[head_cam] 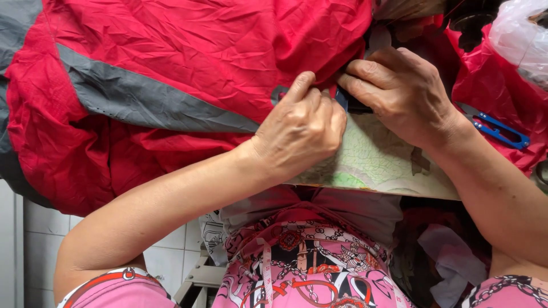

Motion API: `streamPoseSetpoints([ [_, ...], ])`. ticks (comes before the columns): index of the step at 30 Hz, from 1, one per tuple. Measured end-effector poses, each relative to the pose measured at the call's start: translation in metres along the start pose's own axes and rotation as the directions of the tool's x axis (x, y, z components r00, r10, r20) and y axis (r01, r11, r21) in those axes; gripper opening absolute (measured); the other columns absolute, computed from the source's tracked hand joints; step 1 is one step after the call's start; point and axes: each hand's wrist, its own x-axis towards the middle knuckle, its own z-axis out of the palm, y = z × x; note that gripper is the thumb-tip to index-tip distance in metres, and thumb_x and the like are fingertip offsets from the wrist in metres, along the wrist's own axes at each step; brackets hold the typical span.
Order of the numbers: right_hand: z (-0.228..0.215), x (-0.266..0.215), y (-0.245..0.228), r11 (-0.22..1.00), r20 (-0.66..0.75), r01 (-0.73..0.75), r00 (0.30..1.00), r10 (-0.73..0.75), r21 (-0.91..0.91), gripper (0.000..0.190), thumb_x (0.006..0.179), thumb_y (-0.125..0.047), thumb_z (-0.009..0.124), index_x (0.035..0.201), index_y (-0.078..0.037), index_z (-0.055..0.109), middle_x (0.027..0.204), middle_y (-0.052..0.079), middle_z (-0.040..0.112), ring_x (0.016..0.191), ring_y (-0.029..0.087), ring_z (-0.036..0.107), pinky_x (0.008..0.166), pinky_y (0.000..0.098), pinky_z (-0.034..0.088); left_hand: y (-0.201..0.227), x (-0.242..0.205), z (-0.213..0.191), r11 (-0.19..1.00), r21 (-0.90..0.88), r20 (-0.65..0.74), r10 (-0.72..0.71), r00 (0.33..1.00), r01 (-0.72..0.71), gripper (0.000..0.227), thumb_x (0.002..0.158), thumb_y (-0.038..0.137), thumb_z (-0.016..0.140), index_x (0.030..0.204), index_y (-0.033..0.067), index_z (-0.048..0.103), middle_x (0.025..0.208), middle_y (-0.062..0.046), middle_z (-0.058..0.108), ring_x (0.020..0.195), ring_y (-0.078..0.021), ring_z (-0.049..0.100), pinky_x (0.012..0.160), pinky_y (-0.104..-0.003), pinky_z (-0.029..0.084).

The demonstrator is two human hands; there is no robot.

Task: A person is repairing a red jacket by sewing a zipper or reinforcement strip onto it using an industrial sewing machine.

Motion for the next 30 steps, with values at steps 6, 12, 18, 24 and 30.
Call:
streamPoseSetpoints([
  [6, 0.003, -0.003, -0.001, 0.994, 0.012, -0.077, 0.997, 0.077, 0.082, 0.018, 0.108, -0.005, 0.066, 0.120, -0.010, 0.078, 0.120, -0.001, 0.076, 0.097, 0.022, 0.062, 0.082, 0.0313, 0.048, 0.005, -0.003, -0.003, 1.000, -0.001, 0.019, -0.007, 1.000, 0.007, 0.017, 0.095, -0.001, 0.054, 0.088, 0.0045, 0.069, 0.079, -0.012, 0.057, 0.071, -0.0257, 0.052, 0.101, -0.045, 0.050],
  [12, 0.010, -0.004, 0.001, 0.944, -0.076, -0.093, 0.989, 0.123, 0.316, 0.033, 0.102, 0.022, 0.059, 0.115, 0.000, 0.080, 0.116, 0.010, 0.075, 0.086, 0.030, 0.058, 0.086, 0.0376, 0.051, -0.004, -0.001, -0.007, 0.989, -0.146, 0.122, -0.003, 0.993, 0.021, 0.016, 0.092, 0.014, 0.058, 0.097, 0.0078, 0.071, 0.117, -0.023, 0.070, 0.101, -0.0308, 0.065, 0.104, -0.043, 0.045],
  [18, -0.009, 0.003, -0.004, 0.768, 0.084, -0.290, 0.951, 0.297, 0.572, 0.021, 0.107, 0.012, 0.069, 0.121, 0.000, 0.077, 0.119, 0.013, 0.074, 0.102, 0.026, 0.061, 0.097, 0.0352, 0.051, -0.031, 0.009, -0.017, 0.949, -0.311, 0.201, 0.113, 0.973, -0.046, 0.024, 0.084, 0.036, 0.065, 0.082, 0.0120, 0.065, 0.079, -0.009, 0.064, 0.093, -0.0289, 0.057, 0.106, -0.046, 0.038],
  [24, -0.006, -0.015, -0.002, 0.786, 0.063, -0.434, 0.888, 0.455, 0.441, 0.016, 0.102, 0.018, 0.077, 0.110, 0.004, 0.075, 0.110, 0.017, 0.067, 0.095, 0.028, 0.068, 0.086, 0.0381, 0.056, -0.044, 0.008, -0.010, 0.848, -0.529, 0.277, 0.150, 0.949, 0.020, 0.053, 0.079, 0.057, 0.079, 0.090, 0.0079, 0.063, 0.094, -0.011, 0.062, 0.099, -0.0331, 0.062, 0.115, -0.058, 0.032],
  [30, 0.004, -0.014, -0.009, 0.800, 0.076, -0.448, 0.886, 0.458, 0.398, 0.017, 0.099, -0.004, 0.088, 0.114, -0.001, 0.079, 0.111, 0.015, 0.067, 0.103, 0.028, 0.064, 0.093, 0.0380, 0.054, -0.055, 0.009, -0.006, 0.790, -0.612, 0.326, 0.206, 0.923, 0.040, 0.058, 0.083, 0.062, 0.075, 0.093, 0.0070, 0.062, 0.094, -0.010, 0.059, 0.086, -0.0350, 0.066, 0.113, -0.060, 0.030],
])
